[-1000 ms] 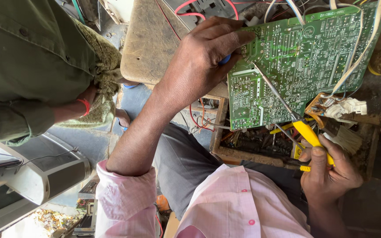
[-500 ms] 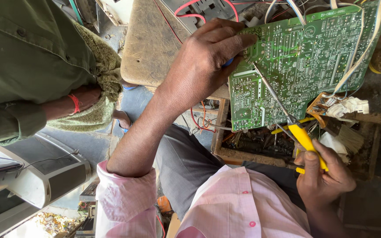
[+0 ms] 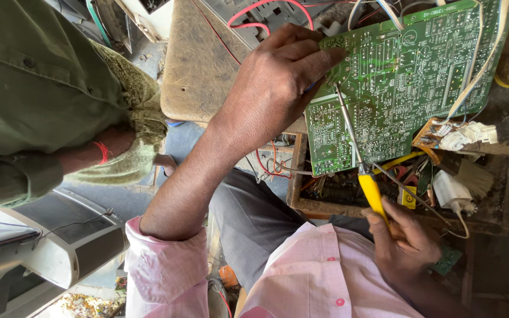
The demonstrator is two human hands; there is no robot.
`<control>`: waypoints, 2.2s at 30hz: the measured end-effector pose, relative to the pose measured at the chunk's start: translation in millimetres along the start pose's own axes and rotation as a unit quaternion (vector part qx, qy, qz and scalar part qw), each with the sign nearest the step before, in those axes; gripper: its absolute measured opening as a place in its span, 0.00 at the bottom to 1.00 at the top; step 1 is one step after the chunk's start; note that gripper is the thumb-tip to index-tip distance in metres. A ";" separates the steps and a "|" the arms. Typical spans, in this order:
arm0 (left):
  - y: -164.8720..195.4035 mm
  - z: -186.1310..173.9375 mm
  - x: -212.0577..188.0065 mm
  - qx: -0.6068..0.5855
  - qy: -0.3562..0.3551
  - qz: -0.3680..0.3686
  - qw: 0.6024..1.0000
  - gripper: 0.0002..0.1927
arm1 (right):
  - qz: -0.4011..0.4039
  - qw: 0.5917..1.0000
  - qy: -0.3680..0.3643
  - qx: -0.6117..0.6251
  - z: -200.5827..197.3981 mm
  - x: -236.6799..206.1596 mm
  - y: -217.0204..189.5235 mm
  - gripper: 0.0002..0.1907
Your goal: The person solders a green circuit board using a soldering iron and solder wire. They repeatedly heat solder points and feed solder to create joints, occasionally switching to a screwdriver to probe or adjust components on the board.
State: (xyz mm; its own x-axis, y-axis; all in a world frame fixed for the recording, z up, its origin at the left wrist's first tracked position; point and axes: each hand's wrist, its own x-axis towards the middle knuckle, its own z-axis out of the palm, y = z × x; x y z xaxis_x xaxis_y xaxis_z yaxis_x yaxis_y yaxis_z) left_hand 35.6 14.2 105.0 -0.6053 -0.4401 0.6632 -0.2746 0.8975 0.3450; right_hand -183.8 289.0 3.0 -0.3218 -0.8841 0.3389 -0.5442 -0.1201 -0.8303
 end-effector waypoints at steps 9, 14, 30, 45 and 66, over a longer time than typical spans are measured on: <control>2.2 0.7 4.1 0.031 -0.008 0.009 0.999 0.19 | -0.018 0.999 -0.027 -0.001 8.6 -4.6 -5.8 0.17; 3.7 1.2 4.5 0.033 -0.002 0.012 0.999 0.19 | -0.034 0.999 -0.029 -0.028 8.4 -5.5 -5.4 0.18; 5.6 3.0 4.1 0.057 0.000 0.014 0.998 0.19 | -0.041 0.994 -0.010 -0.102 9.6 -1.1 -12.3 0.19; 6.3 3.5 3.6 0.064 -0.005 0.005 0.998 0.20 | -0.056 0.996 0.008 -0.075 12.6 -1.6 -8.8 0.18; 3.9 4.3 1.1 0.057 -0.001 0.005 0.998 0.20 | -0.059 0.996 -0.005 -0.060 9.5 -0.4 -5.2 0.18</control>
State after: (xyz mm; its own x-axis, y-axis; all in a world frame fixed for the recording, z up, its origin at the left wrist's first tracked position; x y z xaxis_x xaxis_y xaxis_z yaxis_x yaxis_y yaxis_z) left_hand 30.7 17.4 104.3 -0.6093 -0.4312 0.6655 -0.3521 0.8991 0.2602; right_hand -173.5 285.7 3.0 -0.2427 -0.8715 0.4262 -0.6669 -0.1692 -0.7257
